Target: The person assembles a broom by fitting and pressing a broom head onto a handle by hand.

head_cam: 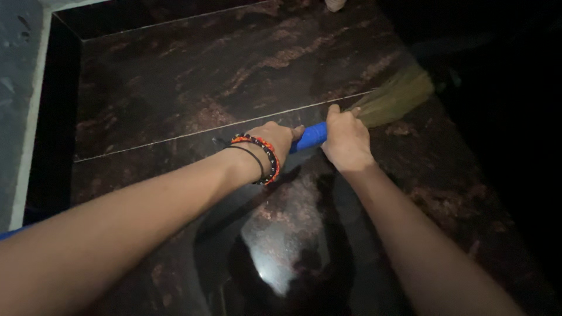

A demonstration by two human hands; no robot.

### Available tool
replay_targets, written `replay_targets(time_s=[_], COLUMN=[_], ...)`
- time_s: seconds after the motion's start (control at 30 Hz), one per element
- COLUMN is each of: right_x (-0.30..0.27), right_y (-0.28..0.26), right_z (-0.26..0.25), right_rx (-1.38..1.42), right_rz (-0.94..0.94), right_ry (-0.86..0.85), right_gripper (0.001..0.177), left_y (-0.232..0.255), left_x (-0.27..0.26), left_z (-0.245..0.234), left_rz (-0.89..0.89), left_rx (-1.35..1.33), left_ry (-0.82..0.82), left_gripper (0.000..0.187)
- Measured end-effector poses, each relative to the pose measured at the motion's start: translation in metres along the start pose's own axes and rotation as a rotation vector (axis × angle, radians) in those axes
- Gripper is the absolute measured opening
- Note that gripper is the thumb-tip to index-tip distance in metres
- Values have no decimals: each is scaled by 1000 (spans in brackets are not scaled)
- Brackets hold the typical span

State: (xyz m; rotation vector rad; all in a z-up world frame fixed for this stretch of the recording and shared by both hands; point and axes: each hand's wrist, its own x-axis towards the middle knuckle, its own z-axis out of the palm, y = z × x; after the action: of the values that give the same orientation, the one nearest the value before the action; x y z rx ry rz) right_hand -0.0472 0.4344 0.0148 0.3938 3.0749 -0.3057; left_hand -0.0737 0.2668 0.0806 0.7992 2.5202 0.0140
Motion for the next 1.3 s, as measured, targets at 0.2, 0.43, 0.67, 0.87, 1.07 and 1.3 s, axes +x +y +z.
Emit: replay_targets(time_s=[0.2, 0.43, 0.67, 0.87, 1.07, 1.3], right_x=[-23, -51, -31, -17, -33, -54], right_y=[6, -2, 15, 16, 20, 28], right_z=[-7, -36, -14, -3, 0, 11], right_rx=[-17, -113, -87, -118, -44, -66], right_rz=[65, 121, -213, -361, -135, -55], right_ry=[-15, -32, 281, 65, -61, -103], right_gripper=[42, 36, 51, 43, 35, 17], left_y=[6, -5, -33, -42, -34, -25], left_x=[-8, -31, -26, -37, -37, -52], left_z=[6, 2, -6, -15, -7, 2], left_rz=[53, 115, 71, -49, -73, 59], left_rx=[-18, -144, -108, -109, -75, -43], left_ry=[-35, 7, 31, -73, -127, -141], left_gripper=[89, 92, 88, 85, 89, 90])
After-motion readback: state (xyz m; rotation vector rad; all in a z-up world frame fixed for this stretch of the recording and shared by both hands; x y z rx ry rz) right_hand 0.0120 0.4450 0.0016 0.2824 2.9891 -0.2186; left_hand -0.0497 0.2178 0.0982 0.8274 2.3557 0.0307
